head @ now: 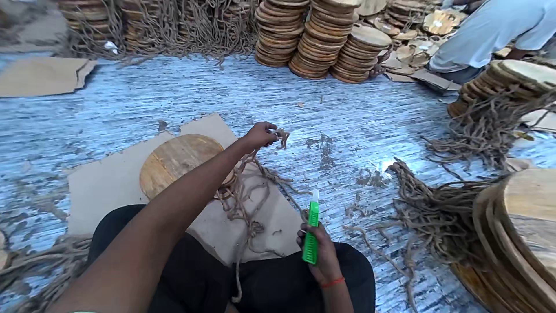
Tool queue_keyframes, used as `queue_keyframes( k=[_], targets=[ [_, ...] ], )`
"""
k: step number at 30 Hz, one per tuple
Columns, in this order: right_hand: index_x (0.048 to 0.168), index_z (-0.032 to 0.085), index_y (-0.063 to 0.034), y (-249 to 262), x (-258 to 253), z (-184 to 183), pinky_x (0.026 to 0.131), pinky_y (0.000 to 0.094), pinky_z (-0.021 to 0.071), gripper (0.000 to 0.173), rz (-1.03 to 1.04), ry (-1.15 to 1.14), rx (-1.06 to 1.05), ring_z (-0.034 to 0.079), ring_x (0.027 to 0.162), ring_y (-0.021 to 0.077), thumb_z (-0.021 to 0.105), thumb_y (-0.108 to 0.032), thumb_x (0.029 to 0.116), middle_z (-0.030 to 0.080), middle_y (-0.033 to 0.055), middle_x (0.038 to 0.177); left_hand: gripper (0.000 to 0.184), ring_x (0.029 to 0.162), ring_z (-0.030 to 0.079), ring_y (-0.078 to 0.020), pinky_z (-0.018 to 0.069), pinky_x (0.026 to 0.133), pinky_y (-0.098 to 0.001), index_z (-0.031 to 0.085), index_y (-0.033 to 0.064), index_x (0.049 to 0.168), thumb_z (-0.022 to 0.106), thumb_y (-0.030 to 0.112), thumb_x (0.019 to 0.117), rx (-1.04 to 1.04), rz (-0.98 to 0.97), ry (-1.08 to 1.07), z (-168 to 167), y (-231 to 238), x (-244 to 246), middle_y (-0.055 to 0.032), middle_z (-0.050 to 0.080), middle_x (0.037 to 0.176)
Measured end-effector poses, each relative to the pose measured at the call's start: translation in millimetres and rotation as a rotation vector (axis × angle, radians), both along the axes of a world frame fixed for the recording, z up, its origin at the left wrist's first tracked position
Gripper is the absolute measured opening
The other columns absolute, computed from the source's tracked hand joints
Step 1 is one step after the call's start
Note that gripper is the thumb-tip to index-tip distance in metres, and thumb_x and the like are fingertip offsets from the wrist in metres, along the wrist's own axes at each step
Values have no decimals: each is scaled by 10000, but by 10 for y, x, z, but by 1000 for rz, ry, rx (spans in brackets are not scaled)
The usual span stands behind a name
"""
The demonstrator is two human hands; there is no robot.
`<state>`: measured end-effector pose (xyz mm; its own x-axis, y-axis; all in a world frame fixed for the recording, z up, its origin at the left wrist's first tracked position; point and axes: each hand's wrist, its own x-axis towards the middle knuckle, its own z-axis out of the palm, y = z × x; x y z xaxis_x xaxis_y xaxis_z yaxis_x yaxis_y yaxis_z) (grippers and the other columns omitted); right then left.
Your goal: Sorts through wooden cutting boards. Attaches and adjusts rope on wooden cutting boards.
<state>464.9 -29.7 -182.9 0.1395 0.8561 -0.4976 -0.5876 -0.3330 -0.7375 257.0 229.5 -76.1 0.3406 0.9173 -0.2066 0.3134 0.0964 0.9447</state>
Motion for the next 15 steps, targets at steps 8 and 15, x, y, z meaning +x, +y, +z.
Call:
queue_keyframes(
  k=[8, 15],
  targets=[
    [1366, 492, -7, 112, -328, -120, 562, 288, 552, 357, 293, -290, -24, 627, 621, 156, 444, -253, 1113, 631, 80, 804, 371, 894, 611, -306, 507, 848, -506, 561, -34, 1374, 555, 141, 1046, 229, -342, 443, 102, -401, 177, -211, 635, 1020],
    [1354, 515, -12, 57, -702, -156, 600, 320, 580, 342, 507, -316, -87, 654, 673, 175, 508, -231, 1091, 658, 114, 972, 429, 799, 669, -231, 591, 743, -421, 544, 49, 1370, 699, 158, 986, 225, -140, 335, -330, -1229, -388, -146, 660, 1025]
  ],
)
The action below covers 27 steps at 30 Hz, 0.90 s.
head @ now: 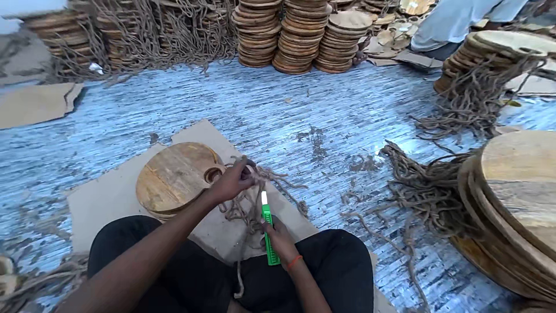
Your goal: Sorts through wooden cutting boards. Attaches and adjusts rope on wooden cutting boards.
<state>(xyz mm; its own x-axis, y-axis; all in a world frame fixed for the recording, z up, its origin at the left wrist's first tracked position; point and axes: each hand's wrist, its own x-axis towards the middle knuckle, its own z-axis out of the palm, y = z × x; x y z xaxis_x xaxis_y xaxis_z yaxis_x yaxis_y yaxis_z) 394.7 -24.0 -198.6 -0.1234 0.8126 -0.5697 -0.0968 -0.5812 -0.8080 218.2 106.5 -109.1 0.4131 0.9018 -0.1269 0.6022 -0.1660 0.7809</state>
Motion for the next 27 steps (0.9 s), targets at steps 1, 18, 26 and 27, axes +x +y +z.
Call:
queue_keyframes(
  k=[1, 18, 26, 27],
  targets=[
    [1371, 490, -9, -14, -70, -11, 636, 339, 606, 348, 38, 26, -17, 688, 719, 198, 520, -205, 1085, 671, 129, 1002, 403, 779, 667, -217, 589, 732, -414, 571, 37, 1297, 744, 152, 952, 10, 64, -57, -82, -47, -96, -132, 668, 991],
    [1326, 538, -5, -78, -395, -33, 549, 254, 510, 360, 65, 57, -34, 557, 610, 111, 401, -267, 1122, 570, 43, 845, 219, 773, 676, -113, 584, 746, -309, 666, 57, 1118, 759, 128, 933, -135, 131, -238, -320, -467, -412, -28, 711, 919],
    [1128, 589, -27, 56, -509, -50, 457, 201, 421, 367, -176, 176, 11, 474, 511, 66, 353, -308, 1126, 537, 6, 713, 235, 822, 679, -153, 568, 810, -364, 635, 38, 1230, 610, 174, 1039, -252, 156, -166, -387, -556, -323, -84, 709, 984],
    [1107, 589, -29, 54, -515, -62, 455, 203, 420, 392, -181, 173, 22, 466, 503, 67, 333, -324, 1129, 522, 0, 699, 237, 817, 671, -151, 562, 807, -355, 638, 40, 1238, 560, 178, 1062, -283, 150, -168, -382, -547, -324, -86, 702, 976]
  ],
)
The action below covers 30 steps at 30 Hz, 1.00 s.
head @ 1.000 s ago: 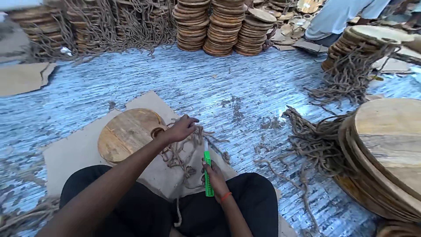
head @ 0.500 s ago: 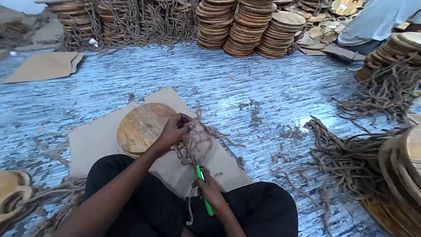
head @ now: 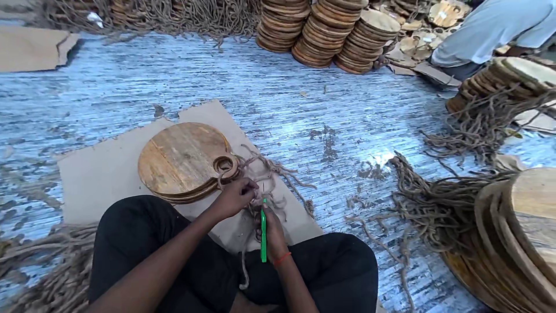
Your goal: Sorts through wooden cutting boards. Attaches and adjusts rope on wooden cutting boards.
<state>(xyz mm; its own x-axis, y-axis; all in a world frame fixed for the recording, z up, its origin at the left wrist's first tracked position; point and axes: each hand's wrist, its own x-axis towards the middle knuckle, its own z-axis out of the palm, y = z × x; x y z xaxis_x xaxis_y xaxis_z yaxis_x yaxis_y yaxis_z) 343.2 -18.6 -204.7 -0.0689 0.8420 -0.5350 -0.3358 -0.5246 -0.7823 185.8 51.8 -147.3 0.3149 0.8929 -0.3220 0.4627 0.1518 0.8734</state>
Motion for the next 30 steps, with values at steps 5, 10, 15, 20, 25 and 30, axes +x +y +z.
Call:
queue_keyframes(
  k=[5, 10, 15, 20, 25, 30],
  targets=[
    [893, 563, -53, 0, 29, -72, 421, 215, 395, 532, -45, -21, 12, 440, 455, 75, 260, -421, 1130, 490, -7, 617, 281, 750, 578, -102, 497, 735, -299, 681, 56, 1184, 471, 216, 1086, -71, -53, -63, -46, -7, 62, -42, 637, 887],
    [818, 516, -69, 2, 51, -56, 407, 207, 390, 582, -65, 10, 18, 423, 426, 70, 209, -456, 1124, 462, -11, 574, 240, 788, 589, -66, 491, 763, -272, 709, 51, 1106, 567, 235, 1045, -33, -124, -140, -148, -3, 99, -17, 661, 892],
    [775, 504, -94, -23, 57, -50, 406, 210, 378, 604, -13, 36, 9, 410, 427, 68, 196, -484, 1118, 455, -22, 571, 186, 672, 520, -42, 444, 662, -242, 717, 55, 978, 596, 193, 1007, -23, -133, -158, -171, -4, 114, 29, 588, 749],
    [747, 491, -132, -61, 112, -5, 388, 195, 349, 646, 95, 150, -6, 391, 407, 51, 133, -540, 1096, 437, -48, 540, 423, 801, 580, -109, 516, 741, -275, 581, 57, 1196, 808, 176, 859, -83, -130, -200, -177, 1, 106, -35, 601, 1000],
    [719, 509, -137, -151, 135, 67, 375, 159, 364, 661, 223, 339, 36, 410, 395, 21, 142, -561, 1070, 453, -62, 537, 642, 1282, 540, -148, 471, 1040, -354, 460, 120, 1532, 640, 209, 923, -156, -468, -301, -154, 54, -19, -67, 463, 1556],
    [759, 512, -137, -164, 191, 107, 391, 162, 376, 646, 206, 419, 40, 418, 408, 25, 150, -572, 1071, 460, -58, 555, 294, 869, 588, -3, 501, 834, -227, 610, 48, 1145, 555, 306, 1016, -162, -473, -279, -134, 23, 14, 41, 619, 957]
  ],
)
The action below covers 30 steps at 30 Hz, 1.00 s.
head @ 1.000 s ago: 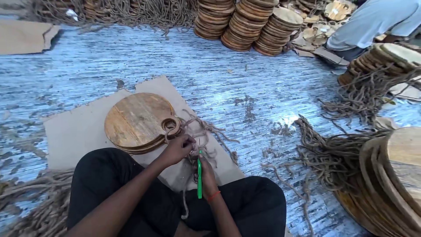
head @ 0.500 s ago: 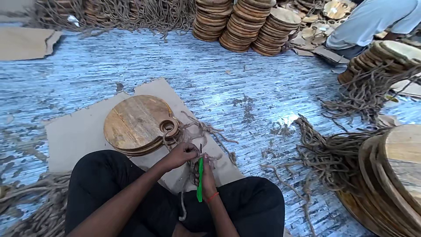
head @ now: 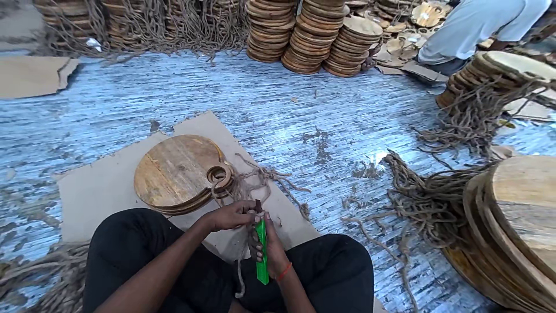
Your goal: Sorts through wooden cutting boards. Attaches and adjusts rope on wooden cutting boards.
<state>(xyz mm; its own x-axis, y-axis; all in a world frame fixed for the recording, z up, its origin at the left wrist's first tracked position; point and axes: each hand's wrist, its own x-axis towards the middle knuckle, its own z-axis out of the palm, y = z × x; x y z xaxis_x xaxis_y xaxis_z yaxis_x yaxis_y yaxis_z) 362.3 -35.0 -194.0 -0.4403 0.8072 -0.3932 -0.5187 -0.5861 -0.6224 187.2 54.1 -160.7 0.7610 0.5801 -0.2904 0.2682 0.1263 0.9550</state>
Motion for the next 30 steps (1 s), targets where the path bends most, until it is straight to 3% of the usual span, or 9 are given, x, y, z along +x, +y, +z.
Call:
queue_keyframes(
  k=[3, 7, 10, 12, 14, 17, 19, 26, 30],
  targets=[
    [823, 551, -125, -13, 40, -24, 415, 154, 411, 505, -27, 104, 15, 452, 427, 13, 349, -523, 1058, 484, -70, 586, 363, 791, 576, -8, 501, 768, -226, 613, 25, 1164, 570, 359, 1028, 101, 46, 39, -36, 10, 3, 26, 616, 894],
    [895, 545, -125, -42, 47, 24, 417, 143, 393, 153, -15, 2, 36, 414, 421, -10, 569, -243, 988, 440, -94, 563, 275, 791, 603, -7, 527, 789, -218, 598, -4, 1189, 690, 90, 948, 55, -31, 65, 50, 6, -31, 10, 644, 899],
    [878, 514, -120, -54, 25, 70, 401, 148, 362, 185, -20, -56, -26, 373, 409, -1, 484, -189, 1047, 402, -83, 550, 167, 778, 585, -81, 509, 765, -288, 614, -14, 1113, 640, 53, 962, 151, -103, 241, 37, 100, -88, -43, 626, 876],
    [796, 476, -122, -33, -10, 97, 383, 153, 342, 330, -30, -98, -77, 346, 394, 6, 404, -226, 1101, 376, -74, 536, 229, 908, 656, -280, 524, 867, -484, 649, -30, 1166, 634, 119, 992, 339, -103, 474, 21, 130, -43, -180, 681, 986],
    [786, 456, -117, -22, -78, 129, 374, 160, 331, 357, -70, -133, -131, 333, 383, 14, 387, -233, 1116, 359, -67, 524, 343, 1085, 663, -389, 491, 978, -598, 656, 19, 1255, 659, 226, 982, 442, -69, 684, -18, 77, 98, -222, 697, 1120],
    [849, 468, -103, -81, -222, 135, 372, 174, 331, 287, -161, -271, -139, 337, 386, 25, 421, -212, 1110, 355, -64, 529, 339, 1164, 630, -426, 458, 1013, -619, 666, 14, 1241, 631, 238, 990, 457, -66, 822, -97, 5, 245, -246, 680, 1180],
    [807, 484, -86, -172, -363, 124, 366, 192, 318, 300, -230, -405, -96, 335, 380, 35, 448, -173, 1092, 365, -56, 512, 371, 1210, 610, -428, 442, 1040, -615, 639, 42, 1326, 611, 160, 976, 456, -94, 857, -114, 98, 255, -248, 664, 1241],
    [763, 484, -65, -455, -554, 167, 364, 215, 323, 320, -375, -529, -128, 336, 369, 59, 466, -133, 1075, 365, -29, 496, 258, 1061, 674, -411, 488, 938, -613, 670, 38, 1202, 590, 187, 1006, 582, -159, 747, -330, 74, 339, -217, 712, 1077],
    [742, 525, -87, -795, -496, 542, 395, 218, 365, 273, -484, -602, 21, 387, 388, 33, 450, -125, 1002, 404, -69, 489, 327, 1202, 607, -452, 444, 1032, -629, 667, -39, 1220, 571, 210, 1030, 373, 63, 879, -163, 263, 109, -282, 658, 1219]
  ],
)
